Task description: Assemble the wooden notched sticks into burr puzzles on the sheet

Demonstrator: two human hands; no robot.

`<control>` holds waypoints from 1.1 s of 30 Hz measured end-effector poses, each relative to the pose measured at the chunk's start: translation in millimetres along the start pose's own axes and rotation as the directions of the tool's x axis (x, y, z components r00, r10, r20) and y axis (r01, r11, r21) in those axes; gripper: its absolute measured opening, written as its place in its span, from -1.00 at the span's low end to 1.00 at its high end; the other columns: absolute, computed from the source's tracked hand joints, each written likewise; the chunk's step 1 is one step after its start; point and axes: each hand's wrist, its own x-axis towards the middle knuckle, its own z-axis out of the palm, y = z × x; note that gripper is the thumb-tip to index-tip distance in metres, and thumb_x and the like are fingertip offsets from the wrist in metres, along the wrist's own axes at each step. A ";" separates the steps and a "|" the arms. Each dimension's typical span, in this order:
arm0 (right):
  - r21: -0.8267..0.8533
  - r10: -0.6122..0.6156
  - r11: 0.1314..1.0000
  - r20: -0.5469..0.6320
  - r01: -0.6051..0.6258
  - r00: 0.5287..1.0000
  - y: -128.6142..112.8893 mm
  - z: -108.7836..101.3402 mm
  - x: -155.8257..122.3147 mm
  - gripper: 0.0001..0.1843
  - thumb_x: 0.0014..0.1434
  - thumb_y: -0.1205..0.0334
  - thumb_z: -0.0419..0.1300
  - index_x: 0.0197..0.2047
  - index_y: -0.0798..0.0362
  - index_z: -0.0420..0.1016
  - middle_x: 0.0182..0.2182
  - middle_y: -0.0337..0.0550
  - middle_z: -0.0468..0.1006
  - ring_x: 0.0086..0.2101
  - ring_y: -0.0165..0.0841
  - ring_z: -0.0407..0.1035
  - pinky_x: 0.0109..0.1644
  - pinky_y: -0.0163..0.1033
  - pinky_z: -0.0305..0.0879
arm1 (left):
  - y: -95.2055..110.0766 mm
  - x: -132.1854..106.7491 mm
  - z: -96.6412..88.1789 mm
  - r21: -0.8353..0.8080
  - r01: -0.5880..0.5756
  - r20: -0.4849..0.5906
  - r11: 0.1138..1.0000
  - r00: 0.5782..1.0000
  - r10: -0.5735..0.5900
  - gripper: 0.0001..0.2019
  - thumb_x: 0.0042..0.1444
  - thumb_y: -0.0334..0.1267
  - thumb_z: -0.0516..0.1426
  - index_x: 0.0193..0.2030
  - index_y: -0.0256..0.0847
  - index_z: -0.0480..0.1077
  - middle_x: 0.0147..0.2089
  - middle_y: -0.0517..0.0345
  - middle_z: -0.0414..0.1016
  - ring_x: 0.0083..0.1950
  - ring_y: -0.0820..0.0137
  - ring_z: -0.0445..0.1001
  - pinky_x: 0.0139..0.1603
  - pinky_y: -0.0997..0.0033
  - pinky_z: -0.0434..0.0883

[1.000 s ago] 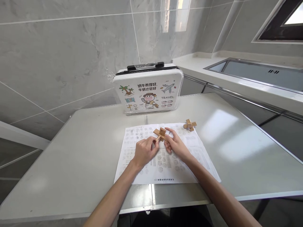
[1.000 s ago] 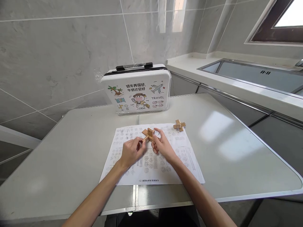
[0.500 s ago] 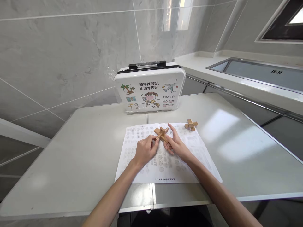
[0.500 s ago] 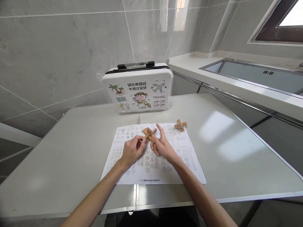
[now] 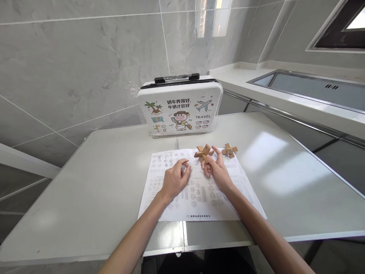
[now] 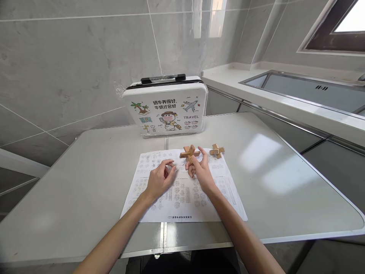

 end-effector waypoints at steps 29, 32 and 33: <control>0.191 -0.016 0.980 -0.169 0.049 0.986 15.7 -27.6 28.1 -0.40 0.16 -0.24 0.37 0.06 -0.19 0.18 -0.35 -0.35 0.49 -0.55 -0.46 0.29 -0.54 -0.34 0.17 | 1.1 -0.5 -1.1 -0.015 -0.008 0.038 1.000 0.999 0.009 -0.83 0.42 -0.19 0.08 0.06 -0.13 0.38 -0.16 0.21 0.63 -0.50 0.55 0.45 -0.46 0.50 0.43; 0.173 -0.022 0.983 -0.173 0.052 0.985 14.8 -24.3 26.5 -0.37 0.16 -0.27 0.36 0.10 -0.20 0.18 -0.31 -0.32 0.52 -0.53 -0.44 0.34 -0.54 -0.34 0.21 | 1.4 -0.7 -1.5 -0.011 -0.003 0.048 1.000 0.999 0.003 -0.83 0.43 -0.19 0.07 0.07 -0.13 0.39 -0.22 0.22 0.61 -0.49 0.52 0.46 -0.46 0.50 0.42; 0.178 -0.022 0.983 -0.173 0.053 0.985 14.2 -22.9 25.6 -0.34 0.16 -0.26 0.37 0.13 -0.21 0.17 -0.30 -0.31 0.53 -0.52 -0.44 0.36 -0.54 -0.33 0.23 | 1.6 -0.8 -1.7 -0.009 -0.001 0.054 1.000 0.999 0.001 -0.82 0.43 -0.19 0.07 0.07 -0.13 0.39 -0.26 0.24 0.60 -0.49 0.52 0.45 -0.47 0.49 0.41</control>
